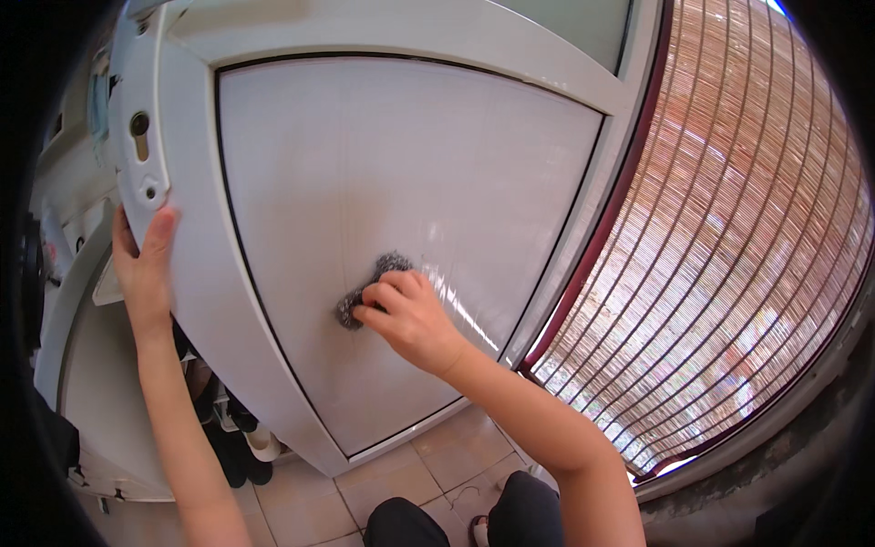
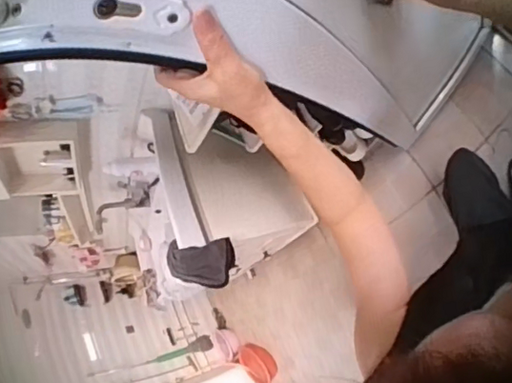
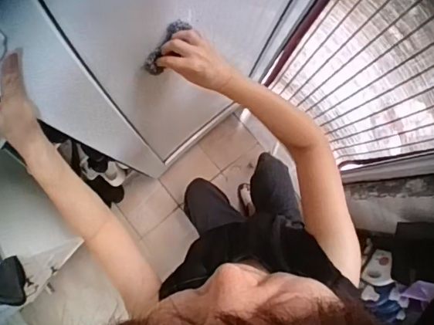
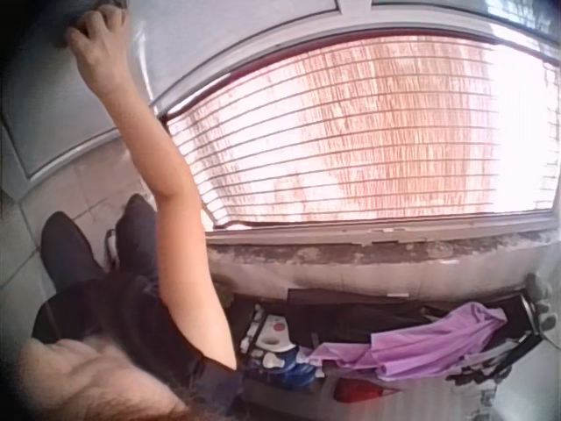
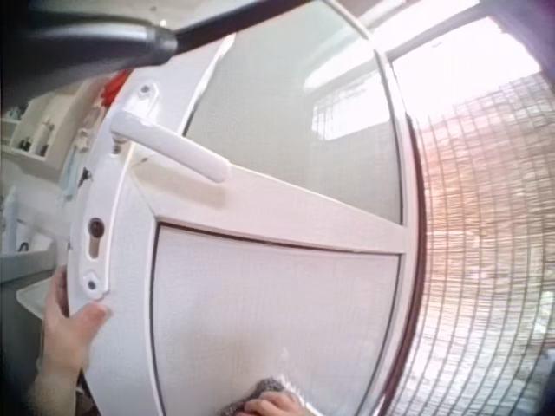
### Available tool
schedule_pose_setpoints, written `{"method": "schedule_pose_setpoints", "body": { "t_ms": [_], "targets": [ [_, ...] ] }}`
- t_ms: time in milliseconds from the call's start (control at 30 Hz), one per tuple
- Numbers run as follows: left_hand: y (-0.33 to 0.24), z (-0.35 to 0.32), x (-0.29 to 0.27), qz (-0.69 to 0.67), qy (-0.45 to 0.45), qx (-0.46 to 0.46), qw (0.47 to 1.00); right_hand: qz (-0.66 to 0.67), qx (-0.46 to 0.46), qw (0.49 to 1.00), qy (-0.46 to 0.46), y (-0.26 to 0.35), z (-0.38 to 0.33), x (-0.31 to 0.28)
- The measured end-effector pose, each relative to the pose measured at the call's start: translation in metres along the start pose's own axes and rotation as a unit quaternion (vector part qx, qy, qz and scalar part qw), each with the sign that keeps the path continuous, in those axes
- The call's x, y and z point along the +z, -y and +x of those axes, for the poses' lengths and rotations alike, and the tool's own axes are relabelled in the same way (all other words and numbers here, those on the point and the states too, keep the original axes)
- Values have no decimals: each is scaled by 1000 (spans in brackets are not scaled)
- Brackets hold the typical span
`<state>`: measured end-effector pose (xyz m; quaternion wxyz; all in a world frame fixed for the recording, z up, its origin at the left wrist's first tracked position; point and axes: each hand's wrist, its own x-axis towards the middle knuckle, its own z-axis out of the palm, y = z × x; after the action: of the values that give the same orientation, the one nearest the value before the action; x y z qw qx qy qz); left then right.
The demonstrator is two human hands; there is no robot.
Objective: The person cleans a white door with a glass panel in a bathroom. They wipe the door surface with a yellow sponge, then switch to a steel wool pad to scrub the door frame and handle area. The person also uses a spray bottle to apply cleaning solution to the door before scrubbing with the steel wool.
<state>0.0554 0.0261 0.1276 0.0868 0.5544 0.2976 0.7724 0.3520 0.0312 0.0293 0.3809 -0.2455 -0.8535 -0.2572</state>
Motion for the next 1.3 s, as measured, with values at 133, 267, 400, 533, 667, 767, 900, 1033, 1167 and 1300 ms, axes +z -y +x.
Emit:
{"method": "schedule_pose_setpoints", "body": {
  "t_ms": [133, 267, 400, 533, 667, 767, 900, 1033, 1167, 1300],
  "targets": [
    [4, 4, -4, 9, 9, -5, 1000, 32, 38, 998, 33, -1, -25, 1],
    [10, 2, -16, 23, -22, -12, 999, 171, 169, 970, -34, 7, -41, 3],
    [-14, -18, 2, 286, -154, 248, 913, 454, 423, 758, -200, 19, -73, 4],
    [-22, -117, 11, 298, 158, 367, 867, 679, 521, 447, -260, 27, -104, -5],
    [2, -235, 90, 42, 296, -92, 950, 741, 548, 335, -197, 44, -113, -10],
    [14, -274, 122, -54, 290, -283, 913, 792, 522, 257, -183, 45, -150, 10],
    [12, -276, 147, 19, 287, -318, 903, 807, 506, 237, -191, 33, -181, 33],
    [18, -268, 145, 125, 278, -173, 936, 794, 494, 309, -174, 27, -185, 42],
    [-4, -218, 136, 255, 223, -14, 941, 705, 543, 438, -129, 20, -163, 12],
    [-40, -126, 134, 402, 69, 328, 852, 522, 577, 589, -218, -14, -197, 24]
  ]
}}
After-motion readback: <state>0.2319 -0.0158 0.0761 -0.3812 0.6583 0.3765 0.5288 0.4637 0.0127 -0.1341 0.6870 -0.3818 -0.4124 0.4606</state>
